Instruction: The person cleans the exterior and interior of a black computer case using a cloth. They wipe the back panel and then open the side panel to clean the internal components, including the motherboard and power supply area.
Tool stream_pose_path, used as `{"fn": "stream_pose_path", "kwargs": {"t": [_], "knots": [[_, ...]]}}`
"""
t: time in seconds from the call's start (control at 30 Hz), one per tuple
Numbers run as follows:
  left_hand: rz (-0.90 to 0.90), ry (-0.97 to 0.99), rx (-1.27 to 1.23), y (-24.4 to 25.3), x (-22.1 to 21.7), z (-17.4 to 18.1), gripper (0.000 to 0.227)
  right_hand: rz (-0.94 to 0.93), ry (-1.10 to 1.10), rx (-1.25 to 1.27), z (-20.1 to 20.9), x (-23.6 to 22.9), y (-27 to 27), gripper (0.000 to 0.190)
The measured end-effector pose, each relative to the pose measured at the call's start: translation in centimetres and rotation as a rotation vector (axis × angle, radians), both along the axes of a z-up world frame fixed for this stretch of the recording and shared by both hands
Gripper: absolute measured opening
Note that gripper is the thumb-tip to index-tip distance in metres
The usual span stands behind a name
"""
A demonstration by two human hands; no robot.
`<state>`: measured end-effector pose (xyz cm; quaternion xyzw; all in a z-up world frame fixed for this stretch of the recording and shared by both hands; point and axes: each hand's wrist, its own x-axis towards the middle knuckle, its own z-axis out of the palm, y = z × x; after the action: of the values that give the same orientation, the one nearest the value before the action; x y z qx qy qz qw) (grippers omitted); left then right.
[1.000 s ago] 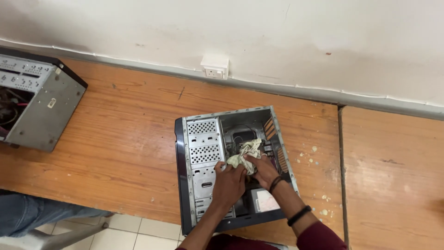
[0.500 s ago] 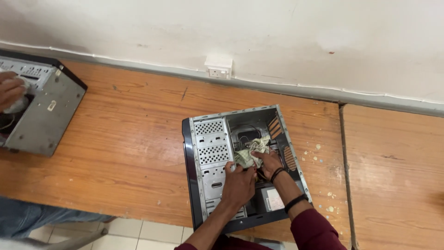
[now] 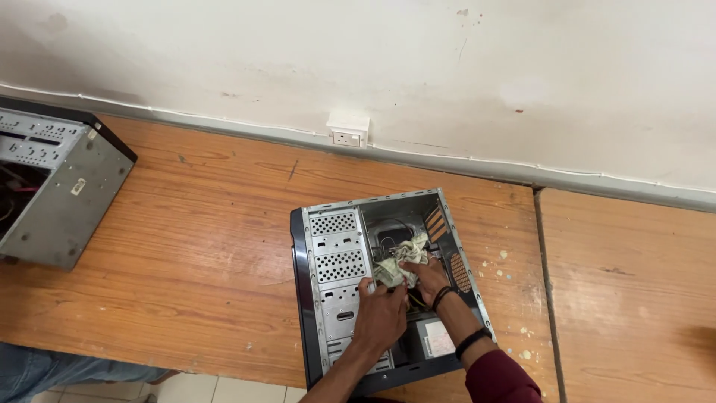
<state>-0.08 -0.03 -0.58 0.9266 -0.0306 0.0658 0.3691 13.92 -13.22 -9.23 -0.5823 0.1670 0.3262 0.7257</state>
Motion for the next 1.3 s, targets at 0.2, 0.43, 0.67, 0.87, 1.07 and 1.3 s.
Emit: {"fn": "stream_pose_path", "kwargs": {"t": [0.2,0.43,0.67,0.87,1.07,1.3], "knots": [[0.003,-0.012,-0.027,0.1,0.2,0.5,0.009,0.172,0.043,-0.02,6.0,-2.5,-0.1,0.039],[0.021,0.089,0.014,0.0,0.3,0.4,0.013,0.113,0.07,0.016,1.4,-0.8,-0.8,0.042],[0.015,0.068,-0.064,0.2,0.4,1.9,0.014,0.124,0.083,0.015,3.1,-1.0,0.0,0.033],[0.007,0.012,-0.048,0.3,0.4,0.9,0.012,0.145,0.109,0.049,3.3,-2.0,0.2,0.036],[0.007,0.052,-0.109,0.8,0.4,1.1,0.011,0.034,0.143,-0.077,0.2,-0.1,0.7,0.034],[0.051,-0.043,-0.034,0.0,0.0,-0.7,0.012,0.149,0.136,0.072,5.9,-3.4,0.1,0.045]]}}
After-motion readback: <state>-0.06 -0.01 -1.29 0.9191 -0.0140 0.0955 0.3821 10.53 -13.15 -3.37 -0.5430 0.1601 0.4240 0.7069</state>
